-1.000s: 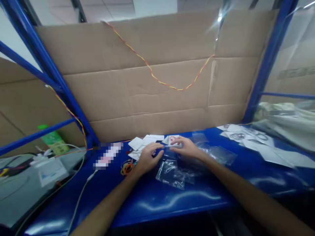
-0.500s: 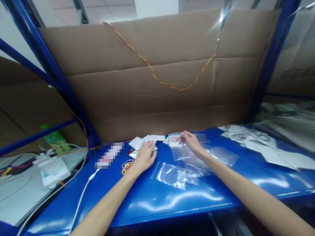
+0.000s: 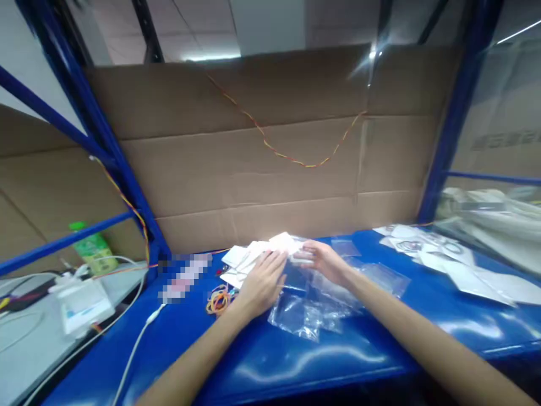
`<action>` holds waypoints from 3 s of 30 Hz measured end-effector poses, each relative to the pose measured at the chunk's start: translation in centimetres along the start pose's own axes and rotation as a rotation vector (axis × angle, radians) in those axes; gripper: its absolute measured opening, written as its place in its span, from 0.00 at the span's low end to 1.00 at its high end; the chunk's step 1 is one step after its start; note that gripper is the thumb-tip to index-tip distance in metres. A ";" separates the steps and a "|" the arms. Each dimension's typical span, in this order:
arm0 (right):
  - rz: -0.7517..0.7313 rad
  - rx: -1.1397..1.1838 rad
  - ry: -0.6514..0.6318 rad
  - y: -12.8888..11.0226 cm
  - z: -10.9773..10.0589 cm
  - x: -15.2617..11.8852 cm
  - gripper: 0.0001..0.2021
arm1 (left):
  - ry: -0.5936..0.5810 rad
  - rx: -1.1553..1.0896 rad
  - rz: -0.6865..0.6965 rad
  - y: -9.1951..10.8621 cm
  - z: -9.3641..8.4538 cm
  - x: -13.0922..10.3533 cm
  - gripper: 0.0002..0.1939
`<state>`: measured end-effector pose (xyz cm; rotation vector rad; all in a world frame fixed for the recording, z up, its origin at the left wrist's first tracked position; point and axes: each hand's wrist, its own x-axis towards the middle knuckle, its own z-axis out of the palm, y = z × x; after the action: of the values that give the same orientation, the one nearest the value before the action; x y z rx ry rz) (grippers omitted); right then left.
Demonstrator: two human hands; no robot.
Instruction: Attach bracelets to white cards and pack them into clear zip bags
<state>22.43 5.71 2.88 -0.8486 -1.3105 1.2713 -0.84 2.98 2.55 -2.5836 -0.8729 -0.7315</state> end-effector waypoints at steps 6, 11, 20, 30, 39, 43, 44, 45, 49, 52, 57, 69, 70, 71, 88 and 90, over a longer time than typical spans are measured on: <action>0.004 -0.031 0.092 0.7 0.4 0.1 0.15 | -0.026 -0.143 0.151 1.8 -0.3 0.0 0.19; -0.085 -0.122 0.209 0.5 -0.2 0.3 0.14 | 0.130 -0.320 0.022 0.9 -0.6 -0.4 0.12; -0.140 -0.318 0.014 -0.5 0.8 -1.1 0.14 | 0.229 -0.673 -0.396 -0.3 -1.1 -0.5 0.19; -0.255 -0.507 -0.154 0.2 1.4 -1.4 0.14 | 0.346 -0.995 -0.708 -1.8 1.1 0.0 0.15; -0.356 -0.930 -0.097 0.7 1.3 -2.2 0.13 | 0.732 -1.033 -0.983 -4.7 0.6 -0.1 0.18; -0.497 -1.175 -0.149 0.2 1.7 -2.6 0.12 | 0.816 -1.016 -1.024 -5.3 0.5 -0.2 0.16; -0.530 -1.229 -0.193 0.1 2.1 -2.7 0.13 | 0.830 -1.013 -1.027 -5.3 0.5 -0.2 0.15; -0.551 -1.265 -0.251 0.1 2.5 -2.8 0.15 | 0.842 -1.012 -1.028 -5.2 0.5 -0.2 0.15; -0.525 -1.269 -0.495 0.6 4.5 -2.9 0.24 | 0.857 -1.017 -1.019 -4.6 0.7 0.0 0.14; -0.468 -1.246 -0.600 1.3 5.6 -2.8 0.30 | 0.859 -1.022 -1.009 -4.5 0.7 0.0 0.15; -0.472 -1.205 -0.612 1.5 5.7 -2.6 0.26 | 0.869 -1.020 -1.007 -4.8 0.6 0.0 0.15; -0.505 -1.194 -0.599 1.7 4.8 -2.7 0.18 | 0.854 -1.019 -1.011 -4.7 0.6 0.0 0.16; -0.510 -1.185 -0.594 1.8 4.8 -2.6 0.18 | 0.849 -1.021 -1.012 -4.7 0.6 0.0 0.16; -0.518 -1.180 -0.580 1.8 4.8 -2.5 0.18 | 0.845 -1.024 -1.013 -4.8 0.7 0.0 0.16; -0.454 -0.950 -0.334 0.3 4.1 -3.0 0.15 | 0.576 -1.186 -0.996 -3.8 0.0 0.1 0.13; -0.413 -0.742 -0.296 0.3 4.3 -2.8 0.14 | 0.486 -1.195 -0.970 -3.5 0.1 0.2 0.13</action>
<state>18.70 2.21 2.63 -0.8332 -2.1291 0.5800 -2.89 5.72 3.04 -2.2998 -1.9042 -2.6681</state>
